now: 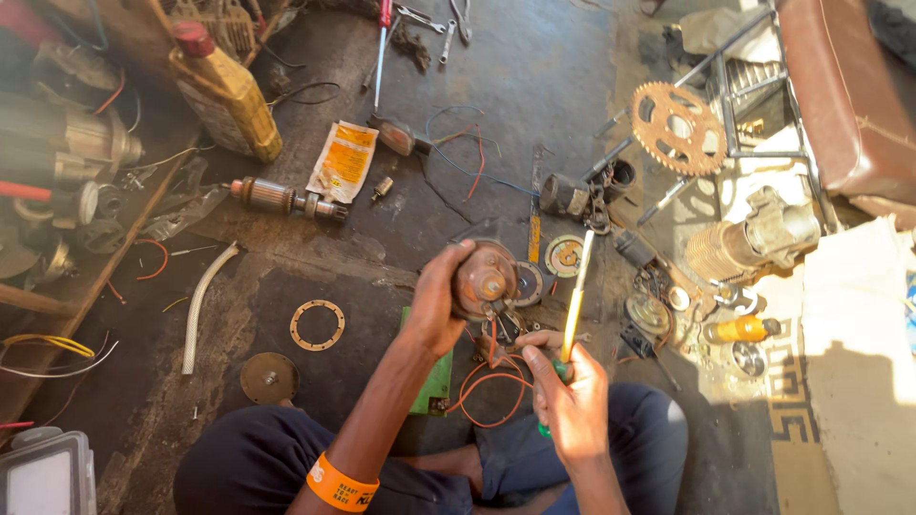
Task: The person sits on the floor and uses a screwdriver to scrape and clean the interior of a cylindrical metal component. They repeatedly insert the tool to remove debris or oxidation from the inner surface while holding the part steady with their other hand.
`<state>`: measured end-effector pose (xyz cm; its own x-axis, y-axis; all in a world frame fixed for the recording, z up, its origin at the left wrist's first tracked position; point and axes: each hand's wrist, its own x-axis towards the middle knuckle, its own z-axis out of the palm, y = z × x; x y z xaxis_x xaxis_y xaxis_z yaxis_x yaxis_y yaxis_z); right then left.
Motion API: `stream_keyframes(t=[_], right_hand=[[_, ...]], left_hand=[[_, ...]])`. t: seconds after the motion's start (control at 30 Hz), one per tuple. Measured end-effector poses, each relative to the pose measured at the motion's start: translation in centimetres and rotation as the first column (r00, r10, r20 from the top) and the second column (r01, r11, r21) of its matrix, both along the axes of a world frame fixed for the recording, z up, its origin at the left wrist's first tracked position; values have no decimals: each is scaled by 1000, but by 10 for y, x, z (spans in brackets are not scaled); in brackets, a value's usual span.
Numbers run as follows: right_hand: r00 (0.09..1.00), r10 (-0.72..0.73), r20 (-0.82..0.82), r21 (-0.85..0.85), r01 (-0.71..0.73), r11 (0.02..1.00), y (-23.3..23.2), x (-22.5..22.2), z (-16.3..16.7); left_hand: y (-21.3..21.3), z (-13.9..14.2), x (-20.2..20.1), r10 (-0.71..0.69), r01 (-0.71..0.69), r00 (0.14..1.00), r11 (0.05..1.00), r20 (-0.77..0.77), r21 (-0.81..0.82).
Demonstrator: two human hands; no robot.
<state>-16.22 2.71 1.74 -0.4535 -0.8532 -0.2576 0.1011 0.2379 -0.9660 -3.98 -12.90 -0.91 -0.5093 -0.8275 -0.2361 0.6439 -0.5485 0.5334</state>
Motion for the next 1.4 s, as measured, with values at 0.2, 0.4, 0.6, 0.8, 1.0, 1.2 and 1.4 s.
stream_keyframes(t=[0.2,0.4,0.6,0.8,1.0,1.2,1.4], right_hand=[[997,72,-10,15,-72,997,-17,5,-4],[990,66,-123,-58,-74,996,-35,0,-26],[927,179,-330,-88,-218,972,-16,-7,-65],[955,-196,222,-26,207,978,-13,-66,-106],[996,85,-38,115,-81,990,25,-85,-57],[883,19,-468,-78,-62,995,-12,-47,7],[836,80,-543,-139,-183,973,-8,-49,28]], left_hand=[[2,-7,-9,78,-75,994,996,74,-44],[5,9,-11,113,-125,991,975,73,184],[3,-13,-17,233,-262,961,941,151,212],[-22,-8,0,410,-451,860,889,305,78],[-55,7,84,304,-305,949,952,-80,6],[-12,21,33,-72,77,976,997,-207,16],[3,32,26,-93,85,993,989,-66,-120]])
